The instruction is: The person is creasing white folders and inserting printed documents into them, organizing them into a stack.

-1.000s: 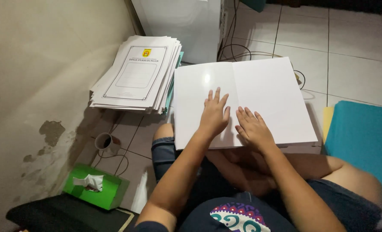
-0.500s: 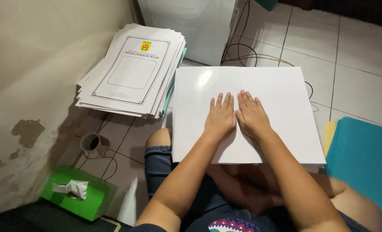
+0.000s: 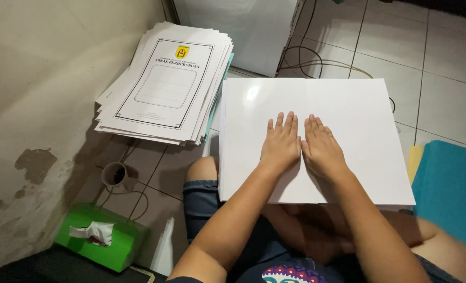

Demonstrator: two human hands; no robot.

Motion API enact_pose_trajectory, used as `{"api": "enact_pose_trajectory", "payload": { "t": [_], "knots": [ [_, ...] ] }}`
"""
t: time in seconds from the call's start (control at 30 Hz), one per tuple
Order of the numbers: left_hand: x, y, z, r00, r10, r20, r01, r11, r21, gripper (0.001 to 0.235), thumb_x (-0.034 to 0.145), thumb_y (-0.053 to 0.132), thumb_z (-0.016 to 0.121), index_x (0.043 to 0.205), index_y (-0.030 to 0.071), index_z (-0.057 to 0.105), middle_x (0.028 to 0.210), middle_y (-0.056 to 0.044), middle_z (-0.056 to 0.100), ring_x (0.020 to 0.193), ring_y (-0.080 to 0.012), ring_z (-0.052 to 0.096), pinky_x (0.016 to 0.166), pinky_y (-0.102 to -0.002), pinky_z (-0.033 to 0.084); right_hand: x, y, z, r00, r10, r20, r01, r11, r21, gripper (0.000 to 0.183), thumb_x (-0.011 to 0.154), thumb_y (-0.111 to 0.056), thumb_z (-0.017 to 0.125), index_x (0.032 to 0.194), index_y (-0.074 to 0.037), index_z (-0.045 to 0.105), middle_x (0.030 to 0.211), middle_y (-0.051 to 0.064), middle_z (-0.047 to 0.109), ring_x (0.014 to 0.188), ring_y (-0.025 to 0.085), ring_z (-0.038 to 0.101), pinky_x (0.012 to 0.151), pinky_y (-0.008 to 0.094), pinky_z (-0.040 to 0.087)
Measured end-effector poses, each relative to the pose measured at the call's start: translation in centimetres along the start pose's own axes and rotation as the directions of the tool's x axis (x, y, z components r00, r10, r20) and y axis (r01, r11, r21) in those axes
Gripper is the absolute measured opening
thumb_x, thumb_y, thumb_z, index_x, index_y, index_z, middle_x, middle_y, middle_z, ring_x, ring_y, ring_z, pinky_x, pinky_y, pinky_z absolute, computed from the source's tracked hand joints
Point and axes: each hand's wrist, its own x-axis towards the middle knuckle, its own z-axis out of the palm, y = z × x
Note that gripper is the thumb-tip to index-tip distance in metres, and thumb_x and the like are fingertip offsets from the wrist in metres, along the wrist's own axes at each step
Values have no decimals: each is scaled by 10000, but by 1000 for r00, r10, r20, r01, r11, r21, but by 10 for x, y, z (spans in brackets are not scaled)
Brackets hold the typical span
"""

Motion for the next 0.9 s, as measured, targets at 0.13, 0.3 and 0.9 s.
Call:
{"api": "enact_pose_trajectory", "payload": {
  "t": [0.13,0.3,0.9],
  "knots": [
    [-1,1,-9,1000,-3,22,3,1000,16,613,1045,289,248,1588,8,299,1661,-197,295,1565,-368,208,1265,-556,95,83,26,-1,1000,6,-24,-4,997,80,616,1075,-321,263,1617,-29,277,1699,160,226,1571,277,191,1269,441,107],
    [-4,4,-15,999,-15,29,15,1000,-2,588,1048,240,253,1579,-2,318,1654,-200,311,1563,-356,219,1265,-546,87,138,44,12,999,28,-35,-26,998,61,619,1075,-365,256,1628,-92,299,1709,83,224,1573,197,184,1280,399,72],
    [102,38,10,995,-101,15,98,988,119,598,1061,309,286,1576,8,321,1649,-203,316,1563,-372,202,1234,-605,99,-116,-6,16,992,-123,-28,117,982,-145,624,1061,-428,254,1543,-40,343,1632,160,340,1535,271,272,1256,431,151]
  ]
}}
